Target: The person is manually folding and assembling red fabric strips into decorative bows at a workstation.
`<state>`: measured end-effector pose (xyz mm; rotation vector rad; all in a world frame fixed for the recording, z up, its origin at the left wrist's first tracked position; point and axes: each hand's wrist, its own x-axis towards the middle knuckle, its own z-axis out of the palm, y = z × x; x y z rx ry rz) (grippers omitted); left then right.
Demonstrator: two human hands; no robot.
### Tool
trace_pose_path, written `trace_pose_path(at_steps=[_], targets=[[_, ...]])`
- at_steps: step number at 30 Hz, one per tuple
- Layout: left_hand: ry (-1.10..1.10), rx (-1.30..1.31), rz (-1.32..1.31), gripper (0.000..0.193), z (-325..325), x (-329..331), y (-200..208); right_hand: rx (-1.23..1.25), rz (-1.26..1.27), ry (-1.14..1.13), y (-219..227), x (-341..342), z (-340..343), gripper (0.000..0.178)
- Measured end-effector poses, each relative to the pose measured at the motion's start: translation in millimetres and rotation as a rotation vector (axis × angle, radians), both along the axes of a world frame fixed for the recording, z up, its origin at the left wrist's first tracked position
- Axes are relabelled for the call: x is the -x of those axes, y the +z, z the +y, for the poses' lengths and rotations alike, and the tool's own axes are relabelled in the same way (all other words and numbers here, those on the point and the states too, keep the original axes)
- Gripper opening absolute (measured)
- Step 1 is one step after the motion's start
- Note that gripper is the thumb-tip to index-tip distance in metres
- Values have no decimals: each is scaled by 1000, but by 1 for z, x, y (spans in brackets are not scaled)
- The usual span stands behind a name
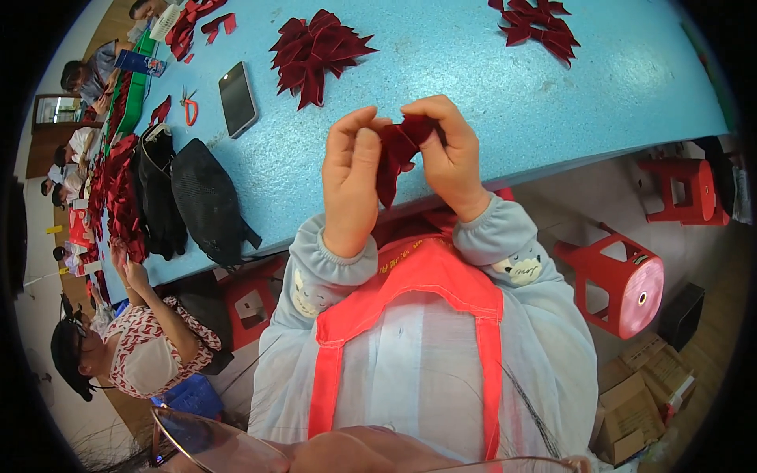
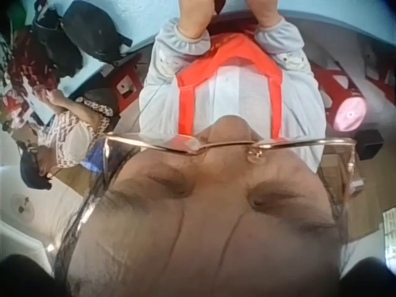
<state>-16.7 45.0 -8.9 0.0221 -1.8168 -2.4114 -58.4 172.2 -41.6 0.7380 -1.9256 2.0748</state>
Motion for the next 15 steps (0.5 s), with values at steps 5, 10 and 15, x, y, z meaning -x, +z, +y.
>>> trace_pose_path(at_steps=[5, 10, 15], targets=[[-12, -142, -65, 25, -7, -14, 0, 329, 17, -62, -6, -1, -1, 14], [-135, -294, -215, 29, 0, -19, 22, 397, 29, -177, -4, 2, -9, 15], [-125, -466, -356, 31, -3, -14, 4, 102, 133, -525, -4, 9, -17, 16]])
